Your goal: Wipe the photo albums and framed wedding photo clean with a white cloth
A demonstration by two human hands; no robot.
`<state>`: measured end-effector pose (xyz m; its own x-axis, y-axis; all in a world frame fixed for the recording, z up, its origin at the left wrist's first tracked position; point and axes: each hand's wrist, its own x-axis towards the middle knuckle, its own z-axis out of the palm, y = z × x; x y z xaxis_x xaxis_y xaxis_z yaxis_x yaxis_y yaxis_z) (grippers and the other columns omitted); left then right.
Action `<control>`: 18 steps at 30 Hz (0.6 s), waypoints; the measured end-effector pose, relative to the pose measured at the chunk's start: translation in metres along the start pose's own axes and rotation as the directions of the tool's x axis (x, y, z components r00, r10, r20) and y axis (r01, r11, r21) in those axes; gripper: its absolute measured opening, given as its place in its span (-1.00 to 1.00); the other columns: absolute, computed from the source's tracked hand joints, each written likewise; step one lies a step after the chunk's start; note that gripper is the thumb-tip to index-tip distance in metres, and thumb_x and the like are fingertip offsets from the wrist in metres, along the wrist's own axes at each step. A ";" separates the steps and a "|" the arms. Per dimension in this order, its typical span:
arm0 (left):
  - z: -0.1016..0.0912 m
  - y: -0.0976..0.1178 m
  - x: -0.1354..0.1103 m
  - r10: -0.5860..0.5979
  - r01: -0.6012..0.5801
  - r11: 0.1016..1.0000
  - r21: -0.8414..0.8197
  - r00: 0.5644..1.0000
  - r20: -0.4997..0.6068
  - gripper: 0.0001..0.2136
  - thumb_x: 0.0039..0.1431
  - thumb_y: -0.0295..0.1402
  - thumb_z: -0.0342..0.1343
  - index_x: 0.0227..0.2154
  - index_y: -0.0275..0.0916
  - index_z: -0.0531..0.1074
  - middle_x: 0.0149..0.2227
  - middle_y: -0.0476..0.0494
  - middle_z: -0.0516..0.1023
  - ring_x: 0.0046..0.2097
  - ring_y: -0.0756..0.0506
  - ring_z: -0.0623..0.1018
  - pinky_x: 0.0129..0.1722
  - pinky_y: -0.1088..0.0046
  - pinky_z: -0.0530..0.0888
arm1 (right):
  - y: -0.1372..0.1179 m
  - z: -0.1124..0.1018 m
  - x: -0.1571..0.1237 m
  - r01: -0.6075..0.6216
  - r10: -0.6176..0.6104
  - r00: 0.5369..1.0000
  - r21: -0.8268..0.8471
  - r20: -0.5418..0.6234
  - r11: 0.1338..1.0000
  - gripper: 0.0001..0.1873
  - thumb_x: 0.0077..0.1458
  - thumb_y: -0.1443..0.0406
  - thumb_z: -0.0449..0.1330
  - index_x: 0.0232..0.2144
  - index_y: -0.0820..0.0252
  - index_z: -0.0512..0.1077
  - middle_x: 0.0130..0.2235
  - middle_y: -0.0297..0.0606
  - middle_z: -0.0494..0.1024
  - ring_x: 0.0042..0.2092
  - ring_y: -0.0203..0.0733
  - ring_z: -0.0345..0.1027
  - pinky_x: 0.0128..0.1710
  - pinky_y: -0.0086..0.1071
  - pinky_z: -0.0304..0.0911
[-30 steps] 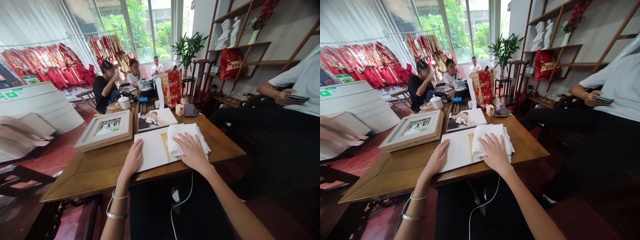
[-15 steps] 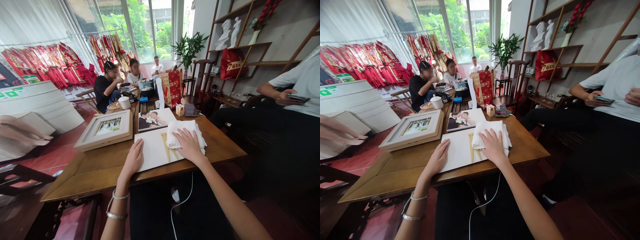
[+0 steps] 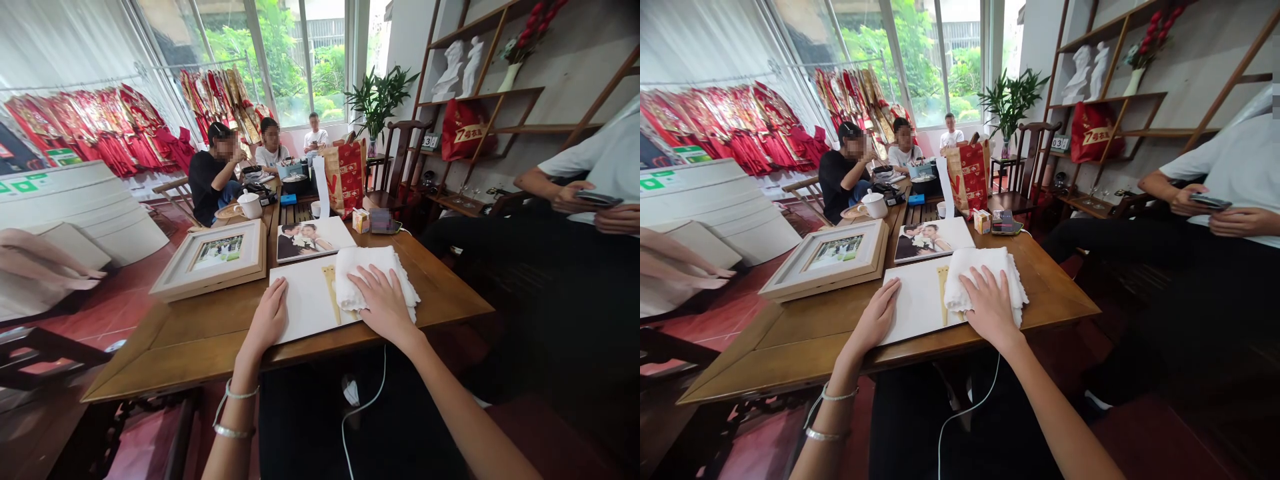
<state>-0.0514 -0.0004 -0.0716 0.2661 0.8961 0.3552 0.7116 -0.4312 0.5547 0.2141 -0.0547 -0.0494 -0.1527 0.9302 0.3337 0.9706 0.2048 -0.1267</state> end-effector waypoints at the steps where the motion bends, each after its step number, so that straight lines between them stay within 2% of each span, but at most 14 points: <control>1: 0.000 0.001 0.000 -0.005 0.005 1.000 0.005 1.000 0.007 -0.59 0.24 -0.39 -0.21 0.11 -0.30 0.29 0.23 -0.28 0.23 0.28 -0.15 0.18 0.28 0.13 0.09 | 0.000 0.000 -0.001 0.003 -0.003 1.000 0.003 0.007 1.000 -0.33 -0.05 0.41 0.06 0.17 0.11 0.19 0.27 -0.20 0.16 0.30 0.04 -0.15 0.25 0.09 -0.36; 4: -0.001 0.003 0.000 -0.020 0.019 1.000 0.012 1.000 0.016 -0.59 0.24 -0.38 -0.22 0.10 -0.35 0.29 0.23 -0.32 0.23 0.28 -0.17 0.18 0.28 0.13 0.09 | 0.002 -0.001 0.000 0.006 -0.006 1.000 0.012 0.028 1.000 -0.32 -0.05 0.40 0.06 0.18 0.10 0.17 0.28 -0.20 0.14 0.30 0.05 -0.16 0.25 0.09 -0.36; 10: 0.000 0.001 0.000 -0.007 0.007 1.000 0.004 1.000 0.005 -0.60 0.24 -0.38 -0.20 0.10 -0.30 0.30 0.23 -0.27 0.24 0.28 -0.15 0.19 0.28 0.16 0.09 | 0.007 0.001 0.007 0.005 -0.006 0.999 0.022 0.042 1.000 -0.33 -0.04 0.38 0.08 0.17 0.09 0.19 0.27 -0.19 0.15 0.30 0.05 -0.15 0.24 0.09 -0.35; 18: 0.000 0.001 0.000 -0.005 0.005 1.000 0.004 1.000 0.000 -0.59 0.24 -0.38 -0.20 0.10 -0.29 0.29 0.23 -0.27 0.24 0.28 -0.15 0.19 0.28 0.14 0.09 | 0.010 0.004 0.032 -0.020 0.019 0.998 0.007 0.066 1.000 -0.38 0.02 0.36 0.07 0.17 0.11 0.19 0.28 -0.16 0.15 0.30 0.05 -0.14 0.23 0.10 -0.32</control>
<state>-0.0503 -0.0005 -0.0712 0.2628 0.8983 0.3522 0.7156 -0.4263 0.5533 0.2184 -0.0217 -0.0437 -0.1460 0.9520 0.2689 0.9720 0.1887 -0.1401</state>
